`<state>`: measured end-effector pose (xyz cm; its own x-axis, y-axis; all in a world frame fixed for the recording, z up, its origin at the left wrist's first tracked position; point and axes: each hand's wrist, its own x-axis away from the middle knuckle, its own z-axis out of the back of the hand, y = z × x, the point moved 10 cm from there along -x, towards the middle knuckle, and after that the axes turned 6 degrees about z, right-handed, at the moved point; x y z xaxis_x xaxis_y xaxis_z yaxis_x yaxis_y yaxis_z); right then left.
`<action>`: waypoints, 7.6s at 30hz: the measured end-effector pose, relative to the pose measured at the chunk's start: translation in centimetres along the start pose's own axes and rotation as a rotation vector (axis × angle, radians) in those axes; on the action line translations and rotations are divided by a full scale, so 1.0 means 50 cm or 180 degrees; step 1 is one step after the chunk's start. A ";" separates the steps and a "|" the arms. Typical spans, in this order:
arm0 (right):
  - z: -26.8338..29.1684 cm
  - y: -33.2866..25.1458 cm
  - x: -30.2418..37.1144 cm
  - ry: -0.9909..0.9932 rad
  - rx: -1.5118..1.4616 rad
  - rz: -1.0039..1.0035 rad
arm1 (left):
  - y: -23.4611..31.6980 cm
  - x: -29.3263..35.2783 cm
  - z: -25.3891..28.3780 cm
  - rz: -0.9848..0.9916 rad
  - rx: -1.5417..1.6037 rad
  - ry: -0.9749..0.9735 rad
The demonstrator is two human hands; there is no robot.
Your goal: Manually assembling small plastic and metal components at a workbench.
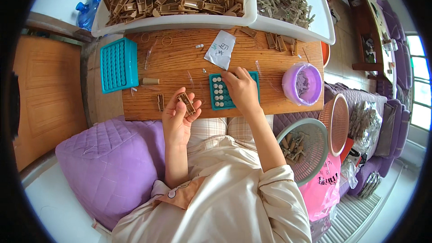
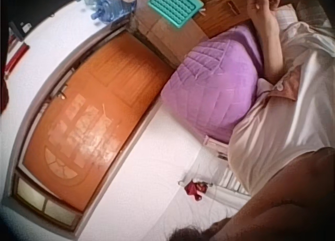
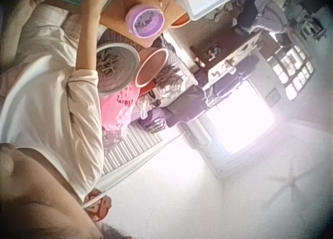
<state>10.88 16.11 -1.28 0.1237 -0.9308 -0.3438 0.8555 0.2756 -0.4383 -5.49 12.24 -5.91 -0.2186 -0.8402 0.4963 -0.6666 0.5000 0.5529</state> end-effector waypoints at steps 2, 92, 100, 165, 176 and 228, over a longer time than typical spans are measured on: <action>-0.005 -0.003 -0.005 -0.0056 -0.0005 0.0020 | -0.007 -0.002 0.006 0.0147 -0.0056 -0.0040; 0.024 -0.152 0.006 -0.1541 -0.1418 -0.0316 | -0.030 0.036 -0.044 0.0291 -0.2121 -0.0400; 0.011 -0.137 -0.013 -0.2383 -0.1977 -0.0284 | -0.039 0.045 -0.075 0.0296 -0.2019 -0.1032; 0.062 0.134 -0.162 0.0224 0.0841 -0.0916 | -0.052 0.033 -0.066 0.0600 -0.0928 -0.1096; 0.120 0.012 0.000 0.0998 -0.1740 -0.1271 | -0.017 0.023 -0.042 0.0064 0.0160 -0.0411; 0.101 -0.160 0.080 0.0422 -0.1752 -0.1166 | 0.015 0.064 -0.078 -0.0748 0.0061 -0.0763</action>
<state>7.05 8.99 5.04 -0.2184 -0.9599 -0.1760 0.4453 0.0625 -0.8932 -3.93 10.74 -1.30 -0.2172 -0.9586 0.1839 -0.7315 0.2846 0.6196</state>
